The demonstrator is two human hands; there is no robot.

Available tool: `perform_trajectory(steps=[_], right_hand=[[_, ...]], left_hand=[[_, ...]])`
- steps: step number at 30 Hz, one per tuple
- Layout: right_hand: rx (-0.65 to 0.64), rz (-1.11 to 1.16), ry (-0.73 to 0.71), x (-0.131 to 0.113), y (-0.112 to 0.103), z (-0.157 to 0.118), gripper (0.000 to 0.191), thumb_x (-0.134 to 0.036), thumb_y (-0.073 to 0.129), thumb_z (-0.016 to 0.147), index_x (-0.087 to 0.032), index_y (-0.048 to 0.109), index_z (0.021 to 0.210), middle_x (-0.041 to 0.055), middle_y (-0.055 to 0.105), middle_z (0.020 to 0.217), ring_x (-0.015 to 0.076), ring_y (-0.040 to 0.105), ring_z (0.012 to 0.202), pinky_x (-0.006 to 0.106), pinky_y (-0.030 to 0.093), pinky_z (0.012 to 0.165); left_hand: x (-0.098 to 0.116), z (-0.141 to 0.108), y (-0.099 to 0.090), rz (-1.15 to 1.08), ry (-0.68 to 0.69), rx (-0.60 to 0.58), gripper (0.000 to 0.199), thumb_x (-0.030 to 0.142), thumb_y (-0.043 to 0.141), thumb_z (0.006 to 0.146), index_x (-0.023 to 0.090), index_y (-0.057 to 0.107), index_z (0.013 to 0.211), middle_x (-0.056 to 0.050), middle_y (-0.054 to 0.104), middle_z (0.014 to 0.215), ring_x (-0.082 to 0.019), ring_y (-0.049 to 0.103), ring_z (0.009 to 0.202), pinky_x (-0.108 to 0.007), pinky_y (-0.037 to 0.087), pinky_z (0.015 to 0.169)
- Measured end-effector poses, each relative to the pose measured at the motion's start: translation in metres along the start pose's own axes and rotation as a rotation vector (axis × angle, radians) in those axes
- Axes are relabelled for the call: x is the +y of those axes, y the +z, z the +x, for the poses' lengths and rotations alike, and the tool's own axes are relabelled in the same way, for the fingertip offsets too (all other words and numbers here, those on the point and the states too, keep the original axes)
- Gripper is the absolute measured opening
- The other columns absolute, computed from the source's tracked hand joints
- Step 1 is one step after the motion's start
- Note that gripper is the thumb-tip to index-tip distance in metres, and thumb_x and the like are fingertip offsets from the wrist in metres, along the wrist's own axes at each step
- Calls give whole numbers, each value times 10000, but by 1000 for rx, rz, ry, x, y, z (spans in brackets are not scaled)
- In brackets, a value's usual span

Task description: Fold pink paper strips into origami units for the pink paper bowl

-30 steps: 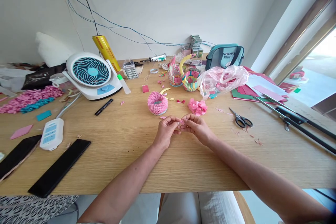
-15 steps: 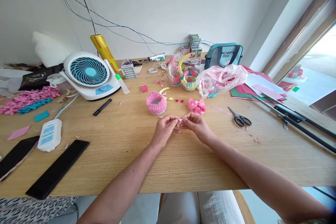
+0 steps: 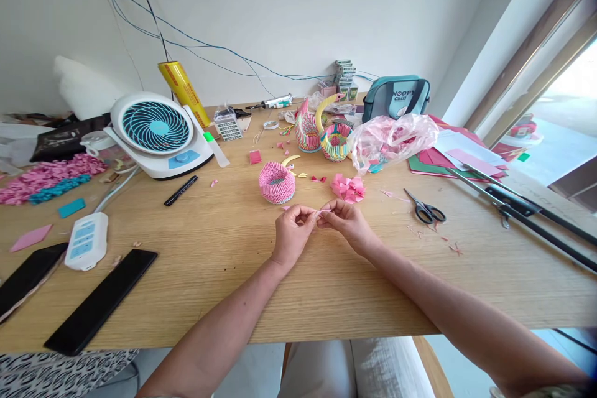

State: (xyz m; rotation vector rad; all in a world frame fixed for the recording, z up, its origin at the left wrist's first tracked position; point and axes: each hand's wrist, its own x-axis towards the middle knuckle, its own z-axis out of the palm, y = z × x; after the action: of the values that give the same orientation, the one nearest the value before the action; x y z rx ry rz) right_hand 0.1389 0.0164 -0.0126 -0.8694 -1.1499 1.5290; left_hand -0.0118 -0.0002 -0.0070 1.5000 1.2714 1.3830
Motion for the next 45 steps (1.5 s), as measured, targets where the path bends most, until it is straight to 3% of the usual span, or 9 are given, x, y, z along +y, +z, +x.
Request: perform_trajectory(steps=[9, 15, 20, 28, 34, 39, 45], right_hand=[[-11, 35, 52, -2, -1, 1, 383, -482, 809, 620, -180, 598, 728, 3, 658, 667, 128, 620, 621, 292, 543, 659], [2, -62, -7, -2, 0, -1, 339, -454, 799, 644, -183, 627, 755, -8, 631, 729, 120, 592, 667, 288, 514, 688], [17, -162, -100, 3, 1, 1, 289, -436, 752, 690, -189, 617, 753, -14, 596, 684, 122, 551, 613, 270, 454, 604], [96, -471, -292, 11, -1, 1, 64, -261, 632, 776, -197, 636, 783, 34, 647, 770, 161, 579, 680, 278, 454, 623], [60, -608, -380, 10, 0, -4, 148, -256, 582, 841, -213, 697, 924, 61, 684, 885, 180, 613, 757, 293, 483, 663], [38, -592, -380, 10, -1, -3, 152, -291, 577, 865, -209, 687, 927, 63, 677, 895, 184, 618, 799, 299, 496, 710], [37, -436, -299, 6, 0, -2, 200, -398, 649, 827, -199, 637, 847, 47, 651, 824, 174, 614, 757, 295, 504, 691]], left_hand=[[1, 0, 2, -212, -142, -104, 290, 428, 665, 773, 139, 665, 781, -17, 630, 707, -110, 566, 590, -213, 537, 476], [-1, 1, 4, -106, -86, -44, 227, 358, 700, 742, 149, 625, 695, 16, 568, 615, -86, 499, 530, -192, 515, 453], [-1, 1, 2, -73, -59, -55, 154, 310, 657, 757, 159, 636, 736, 5, 587, 671, -100, 519, 563, -193, 508, 456], [-3, 1, 4, 189, 99, 7, 83, 202, 610, 757, 171, 618, 680, 5, 611, 641, -101, 526, 553, -212, 455, 557], [-5, 6, 3, 258, 225, 76, 88, 144, 611, 724, 192, 606, 650, 8, 620, 645, -111, 525, 578, -233, 430, 632], [-3, 5, 1, 242, 236, 78, 97, 120, 617, 712, 191, 624, 647, 4, 635, 656, -107, 530, 573, -229, 438, 638], [-1, 2, -1, 130, 97, -26, 96, 243, 636, 787, 185, 712, 783, -30, 698, 725, -128, 600, 590, -241, 490, 607]])
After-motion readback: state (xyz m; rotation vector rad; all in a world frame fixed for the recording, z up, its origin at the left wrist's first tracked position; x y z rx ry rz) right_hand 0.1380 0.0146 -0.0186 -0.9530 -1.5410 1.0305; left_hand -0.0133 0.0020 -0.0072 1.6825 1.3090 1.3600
